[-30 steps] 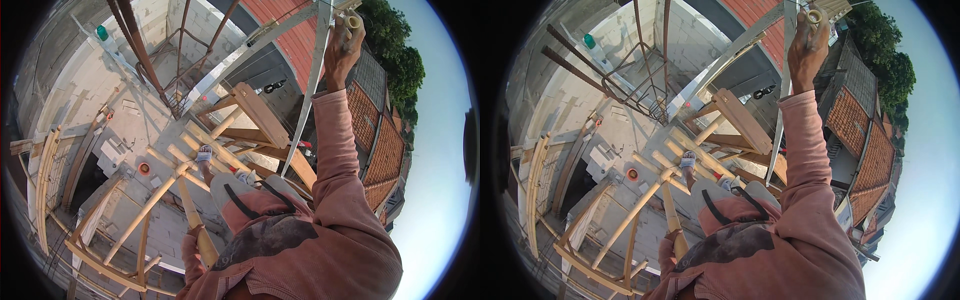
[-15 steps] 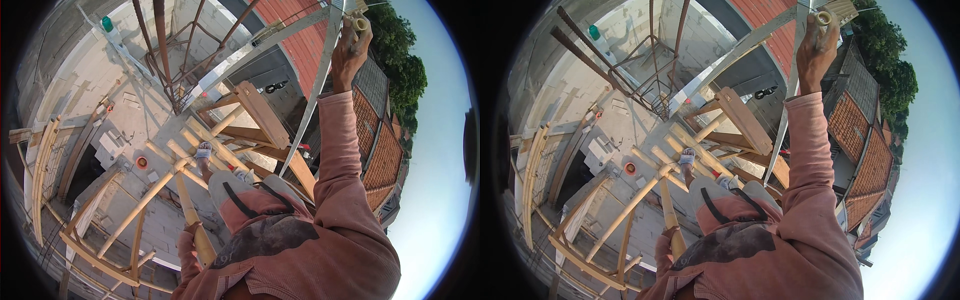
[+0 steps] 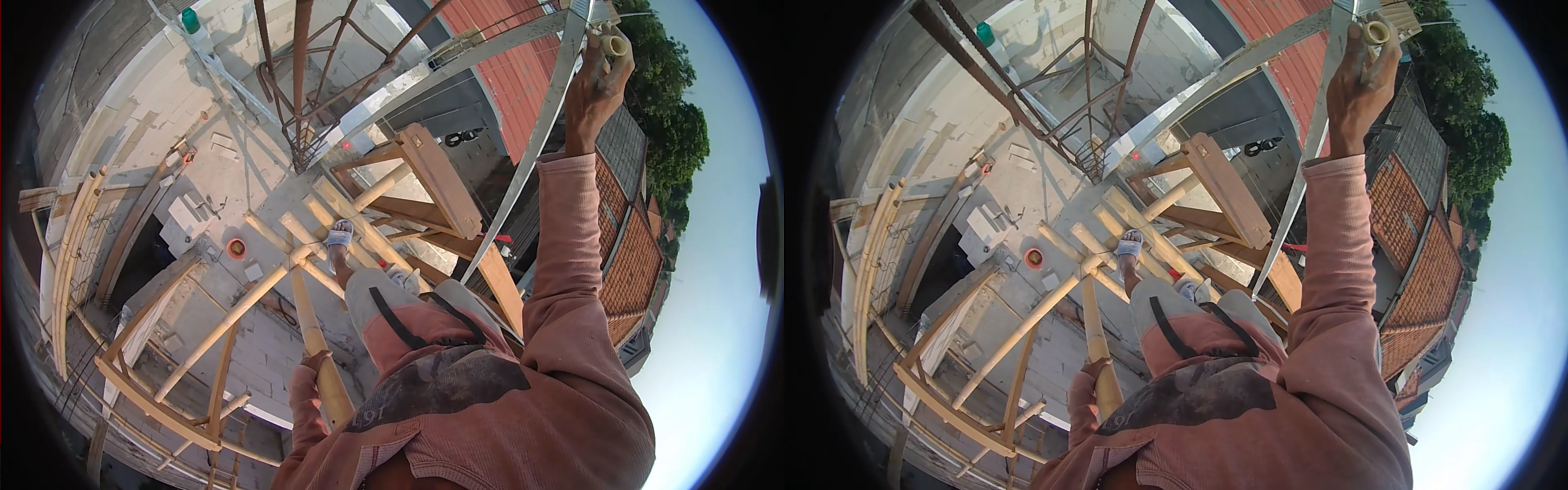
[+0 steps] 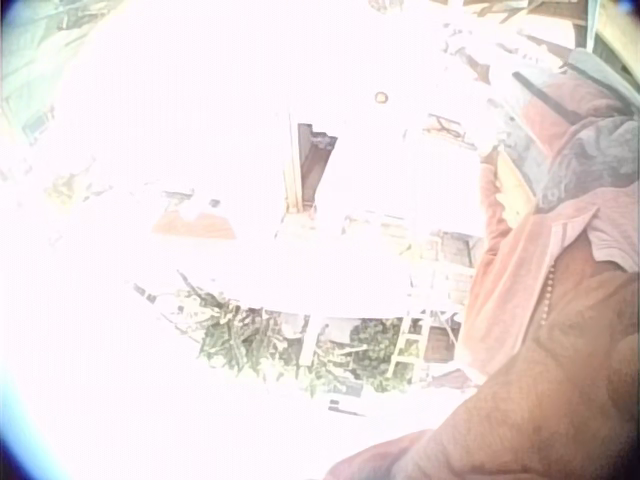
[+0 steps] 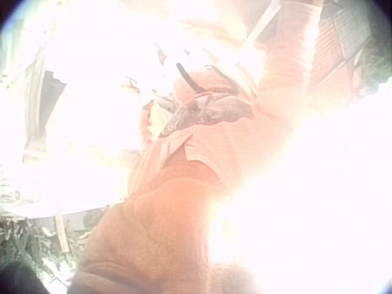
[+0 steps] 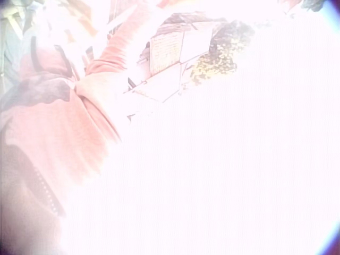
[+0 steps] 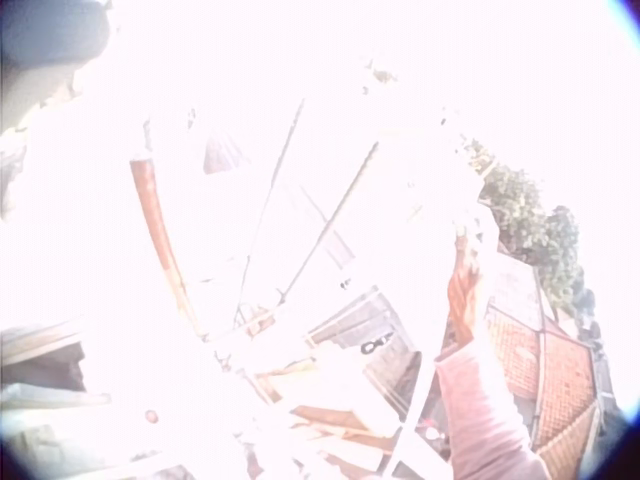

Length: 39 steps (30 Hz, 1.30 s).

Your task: The person secures a metal frame to a wooden structure using wire and pliers, following a guide string.

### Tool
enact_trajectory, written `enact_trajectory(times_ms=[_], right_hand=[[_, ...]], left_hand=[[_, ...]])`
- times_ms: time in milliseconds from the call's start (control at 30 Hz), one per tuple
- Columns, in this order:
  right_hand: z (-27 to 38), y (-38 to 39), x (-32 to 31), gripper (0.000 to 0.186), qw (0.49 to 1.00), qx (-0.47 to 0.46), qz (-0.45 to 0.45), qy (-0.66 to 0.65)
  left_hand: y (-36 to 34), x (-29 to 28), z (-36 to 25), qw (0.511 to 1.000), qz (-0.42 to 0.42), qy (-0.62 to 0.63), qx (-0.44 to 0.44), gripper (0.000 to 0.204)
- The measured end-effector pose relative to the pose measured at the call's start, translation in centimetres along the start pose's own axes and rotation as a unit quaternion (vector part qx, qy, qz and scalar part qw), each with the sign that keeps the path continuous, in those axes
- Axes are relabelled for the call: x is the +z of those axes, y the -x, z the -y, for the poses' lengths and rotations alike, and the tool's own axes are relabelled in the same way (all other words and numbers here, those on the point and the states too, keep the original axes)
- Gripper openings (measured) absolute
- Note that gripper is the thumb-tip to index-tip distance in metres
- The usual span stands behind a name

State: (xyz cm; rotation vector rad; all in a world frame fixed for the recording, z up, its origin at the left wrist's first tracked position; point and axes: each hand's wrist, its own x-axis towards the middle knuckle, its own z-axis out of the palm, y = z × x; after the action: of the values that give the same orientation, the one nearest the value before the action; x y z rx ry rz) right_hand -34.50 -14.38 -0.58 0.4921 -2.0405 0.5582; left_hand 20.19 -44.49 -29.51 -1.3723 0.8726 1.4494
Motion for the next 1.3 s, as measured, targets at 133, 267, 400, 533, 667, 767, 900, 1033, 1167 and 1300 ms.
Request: enact_trajectory(times_ms=[133,267,400,533,667,767,900,1033,1167,1300], right_hand=[[0.2,0.1,-0.2,0.031,1.0,-0.005,0.001,0.009],[0.4,0.4,-0.2,0.03,1.0,0.0,0.005,0.008],[0.5,0.6,-0.2,0.031,0.999,0.017,-0.001,-0.038],[0.3,0.8,-0.3,0.032,0.999,0.028,-0.003,-0.042],[0.1,0.9,-0.3,0.031,1.0,0.019,-0.002,-0.018],[-0.2,0.9,-0.2,0.031,0.999,0.029,-0.006,-0.04],[-0.5,0.9,-0.3,0.031,1.0,0.016,-0.007,-0.024],[-0.5,0.9,-0.6,0.038,0.999,0.026,0.029,-0.029],[0.0,0.9,-0.3,0.03,1.0,-0.002,-0.016,-0.006],[0.8,0.9,-0.5,0.035,1.0,0.019,0.015,0.003]], left_hand=[[0.0,0.2,-0.1,1.0,-0.002,-0.008,0.004,0.06],[-0.4,0.3,-0.2,1.0,-0.004,-0.018,0.006,0.06],[-0.5,0.3,-0.4,1.0,-0.005,-0.029,0.008,0.06],[-0.4,0.2,-0.6,0.999,-0.003,-0.044,0.012,0.061],[-0.3,0.2,-0.7,0.998,-0.003,-0.053,0.016,0.061],[0.0,0.1,-0.5,0.999,-0.004,-0.046,0.008,0.06],[0.2,0.0,-0.2,0.999,-0.006,-0.039,0.001,0.06],[0.0,0.1,-0.2,0.999,-0.006,-0.041,-0.006,0.06],[-0.1,0.3,-0.3,0.999,-0.009,-0.042,-0.01,0.058],[0.1,0.4,-0.3,1.0,-0.009,-0.016,-0.011,0.056]])
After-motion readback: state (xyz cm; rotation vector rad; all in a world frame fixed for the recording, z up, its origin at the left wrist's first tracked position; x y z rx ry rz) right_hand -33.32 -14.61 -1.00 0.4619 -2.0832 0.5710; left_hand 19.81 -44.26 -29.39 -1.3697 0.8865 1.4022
